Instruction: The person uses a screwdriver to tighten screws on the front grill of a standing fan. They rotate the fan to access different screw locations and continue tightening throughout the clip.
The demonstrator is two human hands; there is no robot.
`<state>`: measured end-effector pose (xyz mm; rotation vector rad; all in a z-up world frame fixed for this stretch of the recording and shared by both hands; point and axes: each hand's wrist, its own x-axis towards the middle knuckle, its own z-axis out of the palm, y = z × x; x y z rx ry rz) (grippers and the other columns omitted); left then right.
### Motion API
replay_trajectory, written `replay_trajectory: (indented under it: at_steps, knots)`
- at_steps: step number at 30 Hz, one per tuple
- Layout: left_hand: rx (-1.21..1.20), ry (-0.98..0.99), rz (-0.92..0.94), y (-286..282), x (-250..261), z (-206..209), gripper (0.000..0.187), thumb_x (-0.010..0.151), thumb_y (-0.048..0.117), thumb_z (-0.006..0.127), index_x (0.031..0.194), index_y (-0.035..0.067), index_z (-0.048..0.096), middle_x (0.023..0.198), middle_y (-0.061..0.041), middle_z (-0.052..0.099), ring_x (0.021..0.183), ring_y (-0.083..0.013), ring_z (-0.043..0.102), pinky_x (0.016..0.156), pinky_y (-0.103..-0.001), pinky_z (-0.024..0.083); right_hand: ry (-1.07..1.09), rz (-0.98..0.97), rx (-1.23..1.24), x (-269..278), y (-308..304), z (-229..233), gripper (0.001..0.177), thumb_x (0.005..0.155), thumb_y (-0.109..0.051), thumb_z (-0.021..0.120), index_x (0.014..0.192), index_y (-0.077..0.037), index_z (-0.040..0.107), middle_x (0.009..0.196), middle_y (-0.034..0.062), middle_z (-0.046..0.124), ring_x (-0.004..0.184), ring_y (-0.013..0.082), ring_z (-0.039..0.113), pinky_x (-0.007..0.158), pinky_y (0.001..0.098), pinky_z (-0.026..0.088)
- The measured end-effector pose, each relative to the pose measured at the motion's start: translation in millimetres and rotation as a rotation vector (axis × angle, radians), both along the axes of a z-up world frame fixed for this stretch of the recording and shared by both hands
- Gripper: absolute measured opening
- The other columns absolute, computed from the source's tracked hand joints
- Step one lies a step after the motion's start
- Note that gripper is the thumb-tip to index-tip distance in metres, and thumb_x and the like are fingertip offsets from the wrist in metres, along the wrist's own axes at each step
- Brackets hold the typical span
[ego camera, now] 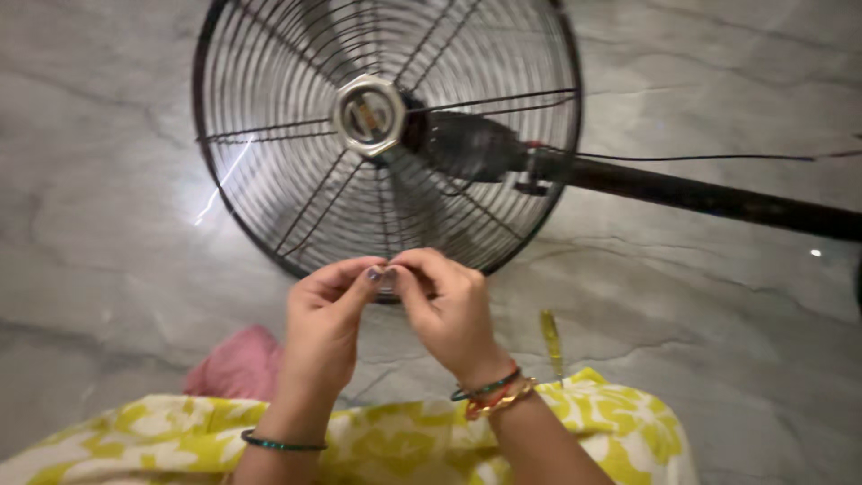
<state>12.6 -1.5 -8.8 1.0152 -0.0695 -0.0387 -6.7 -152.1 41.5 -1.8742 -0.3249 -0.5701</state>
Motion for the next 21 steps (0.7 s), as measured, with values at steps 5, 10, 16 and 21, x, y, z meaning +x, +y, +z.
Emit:
replay_trajectory:
  at_steps: [5, 10, 16, 21]
  knots:
    - [0.028, -0.089, 0.026, -24.8, -2.5, 22.5, 0.019, 0.097, 0.003, 0.069, 0.112, -0.007, 0.072, 0.103, -0.011, 0.075, 0.092, -0.0145, 0.069, 0.087, -0.028, 0.055, 0.235, 0.041, 0.296, 1.0, -11.4, 8.6, 0.013, 0.1, -0.01, 0.067, 0.096, 0.0, 0.073, 0.073, 0.0031, 0.071, 0.064, 0.0048, 0.064, 0.057, 0.0227, 0.053]
    - [0.195, -0.125, 0.031, -63.9, 4.3, 49.7, 0.026, 0.093, 0.005, 0.07, 0.119, -0.002, 0.071, 0.106, -0.007, 0.073, 0.092, -0.0113, 0.066, 0.084, -0.026, 0.053, 0.22, 0.059, 0.567, -1.9, -57.8, 25.4, 0.008, 0.101, -0.005, 0.064, 0.103, -0.001, 0.07, 0.085, 0.0014, 0.071, 0.071, 0.0067, 0.066, 0.064, 0.0239, 0.057]
    - [1.039, -0.726, 0.245, -116.8, 44.0, 66.1, 0.04, 0.086, 0.019, 0.082, 0.122, 0.005, 0.069, 0.135, -0.017, 0.062, 0.129, -0.0297, 0.054, 0.109, -0.044, 0.044, -0.012, -0.323, 0.583, -48.3, -218.6, 51.5, 0.013, 0.096, 0.001, 0.062, 0.107, -0.004, 0.065, 0.094, 0.0019, 0.07, 0.081, 0.0098, 0.069, 0.07, 0.0257, 0.06]
    - [1.538, -0.768, 0.331, -147.9, 88.6, 46.5, 0.085, 0.08, 0.042, 0.081, 0.15, 0.006, 0.05, 0.164, -0.028, 0.027, 0.152, -0.0497, 0.015, 0.108, -0.075, 0.02, -0.012, -0.757, 0.741, -98.3, -362.1, -25.9, 0.009, 0.096, -0.001, 0.068, 0.104, -0.001, 0.064, 0.088, 0.0051, 0.07, 0.073, 0.0109, 0.066, 0.064, 0.0248, 0.056]
